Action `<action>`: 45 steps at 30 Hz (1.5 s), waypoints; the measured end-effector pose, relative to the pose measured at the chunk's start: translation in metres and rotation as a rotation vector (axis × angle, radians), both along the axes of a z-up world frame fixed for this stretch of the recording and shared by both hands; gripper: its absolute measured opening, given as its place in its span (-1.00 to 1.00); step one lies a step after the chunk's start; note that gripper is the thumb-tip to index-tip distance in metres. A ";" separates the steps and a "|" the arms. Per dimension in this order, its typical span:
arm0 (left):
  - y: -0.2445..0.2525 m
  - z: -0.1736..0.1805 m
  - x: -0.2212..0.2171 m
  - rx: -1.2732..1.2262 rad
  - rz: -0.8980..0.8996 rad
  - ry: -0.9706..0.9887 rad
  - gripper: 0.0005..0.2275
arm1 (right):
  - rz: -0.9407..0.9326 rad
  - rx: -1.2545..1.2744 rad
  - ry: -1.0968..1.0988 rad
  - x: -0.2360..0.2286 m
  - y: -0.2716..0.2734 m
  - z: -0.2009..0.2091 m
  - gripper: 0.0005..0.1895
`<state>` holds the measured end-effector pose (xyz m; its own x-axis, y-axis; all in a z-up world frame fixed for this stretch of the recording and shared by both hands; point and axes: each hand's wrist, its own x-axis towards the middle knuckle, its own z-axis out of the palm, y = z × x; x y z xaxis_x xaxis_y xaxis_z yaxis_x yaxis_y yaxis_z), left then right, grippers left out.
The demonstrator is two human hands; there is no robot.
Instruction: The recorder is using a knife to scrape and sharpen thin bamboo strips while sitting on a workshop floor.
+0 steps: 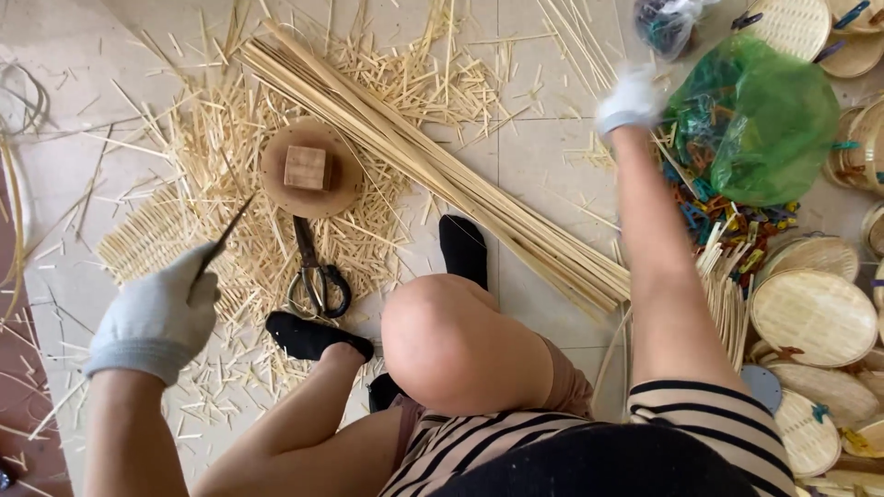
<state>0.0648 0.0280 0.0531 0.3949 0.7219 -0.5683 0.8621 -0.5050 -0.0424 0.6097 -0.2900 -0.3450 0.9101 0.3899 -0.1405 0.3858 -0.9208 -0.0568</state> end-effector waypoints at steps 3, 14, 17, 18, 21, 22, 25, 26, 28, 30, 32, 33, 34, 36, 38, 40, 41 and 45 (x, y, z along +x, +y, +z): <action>-0.001 0.005 0.009 0.014 -0.031 -0.045 -0.62 | 0.247 0.345 0.337 -0.086 0.049 -0.040 -0.64; -0.009 0.015 0.016 -0.056 -0.026 -0.146 -0.64 | 0.266 0.625 0.687 -0.202 0.086 -0.014 -0.78; -0.003 0.014 0.013 -0.055 -0.039 -0.151 -0.62 | 0.298 0.646 0.687 -0.199 0.089 -0.011 -0.79; -0.002 0.015 0.011 -0.050 -0.054 -0.183 -0.63 | 0.292 0.635 0.629 -0.200 0.089 -0.002 -0.79; 0.001 0.015 0.006 -0.047 -0.089 -0.273 -0.65 | 0.295 0.587 0.483 -0.206 0.090 0.026 -0.79; 0.003 0.014 0.005 -0.050 -0.114 -0.330 -0.66 | 0.299 0.551 0.394 -0.208 0.089 0.036 -0.79; 0.005 0.017 0.009 -0.087 -0.066 -0.328 -0.69 | 0.399 0.550 0.154 -0.203 0.086 0.033 -0.83; 0.006 0.018 0.010 -0.085 -0.065 -0.339 -0.69 | 0.404 0.549 0.144 -0.200 0.086 0.044 -0.83; 0.008 0.020 0.008 -0.116 -0.002 -0.401 -0.62 | 0.324 0.498 0.264 -0.202 0.087 0.062 -0.80; 0.014 0.019 0.003 -0.083 0.013 -0.430 -0.58 | 0.287 0.490 0.230 -0.204 0.084 0.083 -0.77; 0.022 0.013 -0.006 -0.052 0.031 -0.458 -0.53 | 0.253 0.481 0.198 -0.205 0.079 0.101 -0.74; 0.026 0.009 -0.011 -0.019 0.017 -0.509 -0.53 | 0.264 0.519 0.127 -0.205 0.075 0.109 -0.76; 0.030 0.005 -0.016 0.014 0.004 -0.559 -0.53 | 0.275 0.557 0.056 -0.204 0.071 0.116 -0.78; 0.032 0.008 -0.019 0.020 0.031 -0.546 -0.53 | 0.261 0.475 -0.014 -0.194 0.067 0.126 -0.78; 0.037 -0.001 -0.025 0.021 0.053 -0.529 -0.53 | 0.238 0.392 -0.080 -0.193 0.060 0.154 -0.78; 0.047 -0.022 -0.034 0.128 -0.052 -0.675 -0.62 | 0.305 0.440 -0.033 -0.197 0.059 0.203 -0.82; 0.046 -0.014 -0.032 0.138 -0.045 -0.680 -0.62 | 0.315 0.447 -0.039 -0.187 0.055 0.203 -0.82; 0.047 0.008 -0.052 -0.068 0.507 -1.131 -0.52 | 0.510 0.808 0.530 -0.184 0.055 0.245 -0.84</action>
<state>0.0124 0.0749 0.0610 0.3728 0.9183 -0.1330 0.4961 -0.0762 0.8649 0.4261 -0.2345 -0.0997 0.5149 0.8573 0.0001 0.4593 -0.2758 -0.8444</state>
